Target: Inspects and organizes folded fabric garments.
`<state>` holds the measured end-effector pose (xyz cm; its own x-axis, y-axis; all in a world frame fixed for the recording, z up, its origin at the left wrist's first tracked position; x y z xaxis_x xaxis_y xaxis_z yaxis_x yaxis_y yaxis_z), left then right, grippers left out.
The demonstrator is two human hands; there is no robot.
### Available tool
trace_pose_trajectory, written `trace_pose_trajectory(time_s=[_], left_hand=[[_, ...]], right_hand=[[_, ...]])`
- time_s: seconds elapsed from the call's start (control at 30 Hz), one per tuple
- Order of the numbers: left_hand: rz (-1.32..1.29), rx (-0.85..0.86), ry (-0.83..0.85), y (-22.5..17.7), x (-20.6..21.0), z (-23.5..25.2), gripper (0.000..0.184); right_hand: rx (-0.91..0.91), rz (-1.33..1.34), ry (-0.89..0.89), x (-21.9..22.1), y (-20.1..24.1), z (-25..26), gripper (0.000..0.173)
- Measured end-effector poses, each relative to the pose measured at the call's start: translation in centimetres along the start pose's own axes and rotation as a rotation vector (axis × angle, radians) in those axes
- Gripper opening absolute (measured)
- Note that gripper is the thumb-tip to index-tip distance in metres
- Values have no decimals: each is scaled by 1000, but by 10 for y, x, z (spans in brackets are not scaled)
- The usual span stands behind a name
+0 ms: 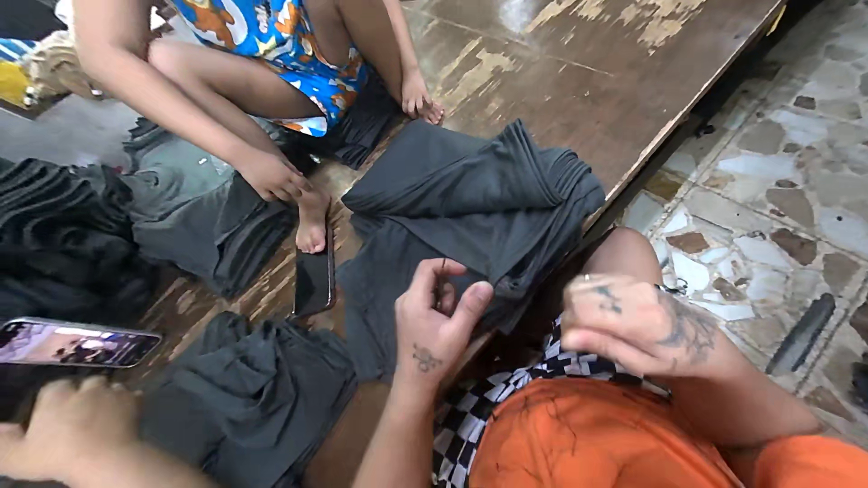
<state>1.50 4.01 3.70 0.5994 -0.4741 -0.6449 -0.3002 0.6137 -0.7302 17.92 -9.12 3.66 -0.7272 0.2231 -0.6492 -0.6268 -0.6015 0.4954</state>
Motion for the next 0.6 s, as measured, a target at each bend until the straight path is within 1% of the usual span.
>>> trace_pose_trajectory(time_s=[0.03,0.07,0.1,0.13,0.17,0.2,0.23,0.3,0.33,0.37,0.43,0.5,0.6], left_hand=[[-67,-45,12,2,11,2,34],[-132,-36,27,0,21,4,25],[-218,32,22,-4,29,4,19],[-329,128,9,-8,32,3,18],[-439,205,-1,-10,31,1,19],[-505,241,-21,-11,29,0,21],[-512,242,-55,-10,24,0,25],[-398,168,-98,-6,18,2,42],[-297,104,-79,-5,19,1,50],[-187,42,-35,-4,23,0,51],[-24,-11,29,-6,35,1,37],[44,27,50,-10,39,-1,25],[40,78,136,-7,33,-10,20]], right_hand=[[21,-76,-48,2,-4,4,31],[53,-163,-67,9,-12,8,22],[89,-225,-50,18,-22,14,20],[101,-235,-41,29,-36,20,21],[86,-200,-74,39,-50,22,20],[64,-118,-134,45,-60,22,18],[56,-30,-180,46,-65,21,18],[62,119,-197,40,-67,18,16],[67,163,-183,40,-66,16,16],[70,192,-167,41,-65,14,15],[60,215,-137,43,-63,10,14],[51,221,-114,44,-62,8,14],[47,216,-89,43,-60,7,15]])
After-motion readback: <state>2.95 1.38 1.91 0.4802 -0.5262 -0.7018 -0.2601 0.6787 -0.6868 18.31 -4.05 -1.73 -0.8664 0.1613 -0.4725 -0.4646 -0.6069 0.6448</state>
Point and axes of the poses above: each hand's wrist, its own z-axis towards the middle knuckle, its own x-axis out of the palm, y = z × x, the point moved 5 cm from there along z, towards the middle knuckle, and after that the axes turned 10 degrees about y, right-handed, at the moved point
